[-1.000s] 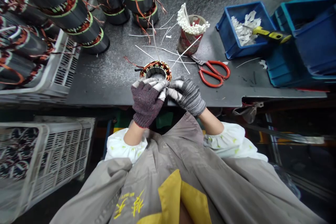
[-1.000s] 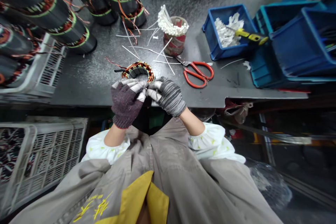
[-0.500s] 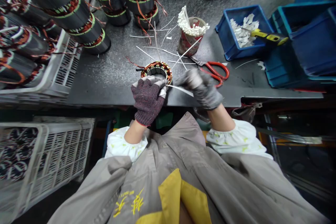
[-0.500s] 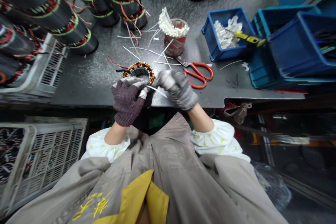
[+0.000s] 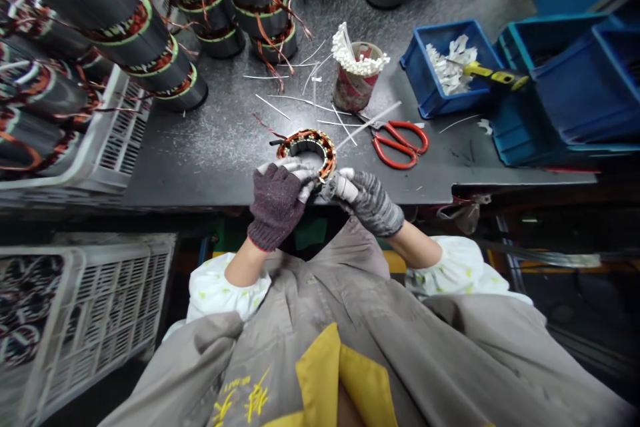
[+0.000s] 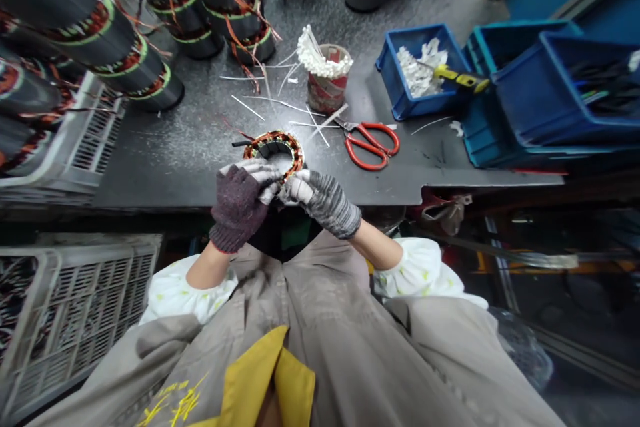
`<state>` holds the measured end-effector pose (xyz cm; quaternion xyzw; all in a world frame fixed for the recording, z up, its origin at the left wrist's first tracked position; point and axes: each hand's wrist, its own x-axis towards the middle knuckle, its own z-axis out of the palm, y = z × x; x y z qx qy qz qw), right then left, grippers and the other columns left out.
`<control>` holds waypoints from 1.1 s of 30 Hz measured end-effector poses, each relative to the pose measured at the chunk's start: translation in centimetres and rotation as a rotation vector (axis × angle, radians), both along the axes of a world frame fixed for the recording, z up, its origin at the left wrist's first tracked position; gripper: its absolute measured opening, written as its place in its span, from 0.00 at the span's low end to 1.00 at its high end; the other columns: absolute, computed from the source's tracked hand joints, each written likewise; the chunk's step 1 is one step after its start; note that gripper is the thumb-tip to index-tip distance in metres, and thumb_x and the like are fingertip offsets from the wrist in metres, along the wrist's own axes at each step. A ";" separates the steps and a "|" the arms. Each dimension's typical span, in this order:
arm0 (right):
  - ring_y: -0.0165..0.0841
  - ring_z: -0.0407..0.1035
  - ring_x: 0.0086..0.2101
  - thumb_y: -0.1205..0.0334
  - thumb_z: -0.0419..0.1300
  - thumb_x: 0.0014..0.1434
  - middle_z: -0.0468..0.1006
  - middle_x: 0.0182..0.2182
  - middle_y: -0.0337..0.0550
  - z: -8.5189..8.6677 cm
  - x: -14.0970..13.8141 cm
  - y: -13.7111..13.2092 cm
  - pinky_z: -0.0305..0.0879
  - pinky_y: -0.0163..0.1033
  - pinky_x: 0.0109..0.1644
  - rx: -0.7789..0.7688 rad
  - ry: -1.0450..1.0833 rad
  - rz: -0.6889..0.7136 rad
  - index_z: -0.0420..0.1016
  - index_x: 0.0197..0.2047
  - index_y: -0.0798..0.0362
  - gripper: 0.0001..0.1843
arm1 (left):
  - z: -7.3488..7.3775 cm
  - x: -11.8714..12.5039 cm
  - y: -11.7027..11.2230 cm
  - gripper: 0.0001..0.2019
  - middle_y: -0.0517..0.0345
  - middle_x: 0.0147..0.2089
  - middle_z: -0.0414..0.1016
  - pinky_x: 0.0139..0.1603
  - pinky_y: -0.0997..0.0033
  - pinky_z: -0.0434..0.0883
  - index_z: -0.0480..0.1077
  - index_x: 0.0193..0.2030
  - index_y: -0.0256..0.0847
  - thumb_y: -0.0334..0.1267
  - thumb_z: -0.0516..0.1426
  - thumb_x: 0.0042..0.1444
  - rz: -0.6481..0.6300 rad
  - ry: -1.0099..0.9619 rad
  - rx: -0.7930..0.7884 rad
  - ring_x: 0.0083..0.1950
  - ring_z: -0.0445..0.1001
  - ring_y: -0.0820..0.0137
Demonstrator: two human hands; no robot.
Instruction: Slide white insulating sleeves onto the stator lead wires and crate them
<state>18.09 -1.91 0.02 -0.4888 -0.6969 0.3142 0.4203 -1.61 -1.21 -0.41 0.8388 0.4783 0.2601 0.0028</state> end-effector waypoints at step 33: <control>0.44 0.76 0.38 0.53 0.68 0.54 0.82 0.42 0.51 -0.6 14.4 1.8 0.74 0.49 0.45 -0.074 -0.511 -0.122 0.76 0.50 0.51 0.21 | 0.9 0.8 0.8 0.11 0.54 0.53 0.83 0.71 0.45 0.63 0.76 0.43 0.47 0.47 0.54 0.69 0.079 -0.095 -0.027 0.66 0.75 0.55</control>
